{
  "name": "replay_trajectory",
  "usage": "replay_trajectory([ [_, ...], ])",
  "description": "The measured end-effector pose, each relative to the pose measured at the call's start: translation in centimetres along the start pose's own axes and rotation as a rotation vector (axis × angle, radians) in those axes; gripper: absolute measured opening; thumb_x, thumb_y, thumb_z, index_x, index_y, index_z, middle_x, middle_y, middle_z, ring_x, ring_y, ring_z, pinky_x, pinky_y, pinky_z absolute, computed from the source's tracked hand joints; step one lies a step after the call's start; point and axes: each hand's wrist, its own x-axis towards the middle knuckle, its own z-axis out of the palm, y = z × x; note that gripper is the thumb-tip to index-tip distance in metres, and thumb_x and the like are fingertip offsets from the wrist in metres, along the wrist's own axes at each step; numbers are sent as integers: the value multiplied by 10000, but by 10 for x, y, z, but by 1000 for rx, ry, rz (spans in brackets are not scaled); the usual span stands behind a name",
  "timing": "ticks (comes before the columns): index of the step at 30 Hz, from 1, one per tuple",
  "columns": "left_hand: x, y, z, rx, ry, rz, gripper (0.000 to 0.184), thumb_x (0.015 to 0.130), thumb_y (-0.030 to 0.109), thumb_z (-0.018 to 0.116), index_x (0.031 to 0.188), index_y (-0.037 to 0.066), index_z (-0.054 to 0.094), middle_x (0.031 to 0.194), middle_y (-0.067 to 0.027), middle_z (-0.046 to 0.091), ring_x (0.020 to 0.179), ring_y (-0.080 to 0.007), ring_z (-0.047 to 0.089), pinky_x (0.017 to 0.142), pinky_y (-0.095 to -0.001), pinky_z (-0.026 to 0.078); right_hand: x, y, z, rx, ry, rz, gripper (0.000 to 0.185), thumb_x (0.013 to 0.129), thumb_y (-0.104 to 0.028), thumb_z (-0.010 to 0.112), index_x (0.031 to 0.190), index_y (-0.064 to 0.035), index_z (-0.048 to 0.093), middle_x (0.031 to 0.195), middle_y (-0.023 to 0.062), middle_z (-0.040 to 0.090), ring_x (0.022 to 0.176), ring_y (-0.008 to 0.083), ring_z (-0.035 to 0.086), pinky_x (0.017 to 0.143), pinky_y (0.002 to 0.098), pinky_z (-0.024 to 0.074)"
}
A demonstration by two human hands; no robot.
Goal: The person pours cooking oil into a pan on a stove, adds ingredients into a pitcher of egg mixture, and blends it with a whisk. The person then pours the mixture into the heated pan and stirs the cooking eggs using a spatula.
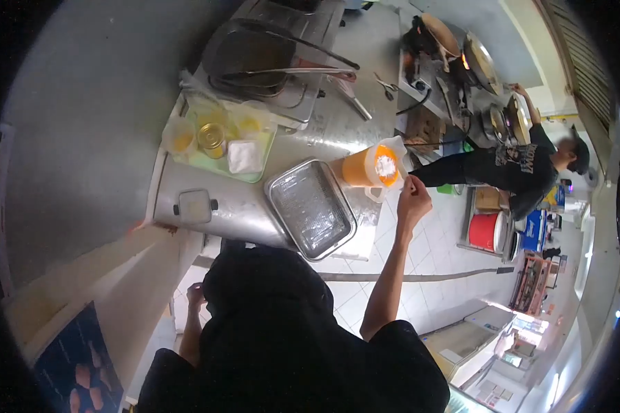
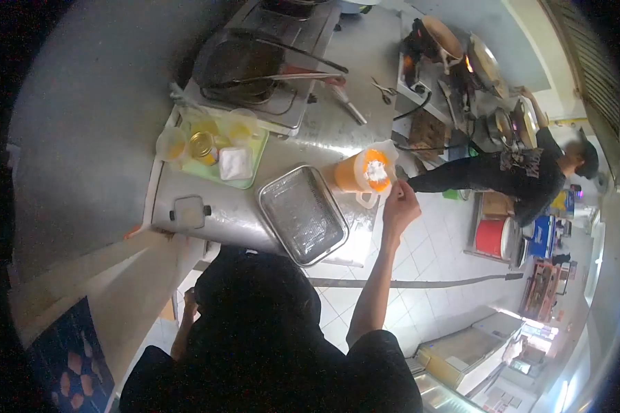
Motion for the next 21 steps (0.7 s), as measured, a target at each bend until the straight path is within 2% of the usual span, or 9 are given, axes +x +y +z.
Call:
replay_trajectory([
  [2, -27, 19, -6, -93, 5, -139, 173, 829, 225, 658, 962, 129, 714, 859, -107, 695, 750, -249, 677, 606, -397, 586, -23, -27, 17, 165, -191, -13, 168, 828, -141, 644, 922, -21, 715, 711, 116, 682, 573, 139, 611, 533, 278, 470],
  [4, -37, 9, -6, -21, -5, 3, 185, 872, 210, 611, 1005, 110, 693, 829, -95, 682, 694, -233, 669, 565, -398, 599, -63, -53, 58, 392, -441, -104, 139, 822, -92, 645, 929, -30, 708, 753, 102, 693, 627, 145, 636, 587, 273, 491],
  [6, -47, 17, -2, 33, 5, -70, 204, 893, 203, 581, 1043, 103, 675, 834, -99, 684, 651, -206, 668, 555, -383, 596, -117, -97, 99, 359, -748, -267, 136, 814, -58, 625, 929, -27, 692, 839, 156, 696, 696, 243, 675, 639, 335, 514],
  [7, -53, 19, 0, 9, 1, -44, 214, 906, 196, 561, 1067, 97, 662, 816, -100, 681, 634, -189, 668, 543, -365, 593, -142, -121, 116, 551, -784, -333, 142, 807, -49, 628, 935, -17, 681, 836, 180, 680, 705, 303, 660, 649, 372, 513],
  [12, -62, -4, 6, -88, 33, -29, 216, 915, 195, 559, 1078, 91, 656, 857, -103, 681, 651, -183, 664, 534, -355, 591, -190, -161, 199, 289, -726, -516, 113, 812, -56, 603, 842, 33, 665, 816, 212, 647, 755, 365, 630, 669, 396, 512],
  [15, -64, -19, 14, -260, 107, -181, 232, 879, 216, 620, 1069, 92, 668, 879, -93, 691, 699, -179, 662, 582, -342, 580, -196, -157, 213, 410, -751, -432, 130, 786, -98, 640, 823, 15, 693, 782, 202, 663, 681, 319, 646, 654, 377, 514],
  [17, -74, -25, 18, -154, 137, -115, 244, 870, 228, 632, 1071, 94, 671, 893, -100, 696, 713, -183, 665, 617, -337, 565, -193, -150, 212, 439, -776, -345, 136, 774, -114, 662, 817, 9, 702, 757, 196, 666, 646, 292, 651, 642, 363, 513],
  [18, -76, -26, 21, -42, 173, -47, 256, 862, 241, 645, 1072, 97, 675, 907, -108, 702, 727, -187, 667, 651, -332, 549, -191, -144, 214, 434, -785, -252, 152, 772, -138, 680, 816, 5, 710, 726, 172, 670, 613, 237, 640, 625, 336, 505],
  [21, -63, -59, 37, -214, 154, -217, 256, 838, 168, 608, 1071, 89, 678, 949, -137, 704, 810, -207, 674, 711, -330, 520, -185, -135, 207, 498, -785, -54, 170, 794, -162, 689, 840, -1, 718, 696, 111, 678, 586, 142, 609, 594, 287, 484],
])
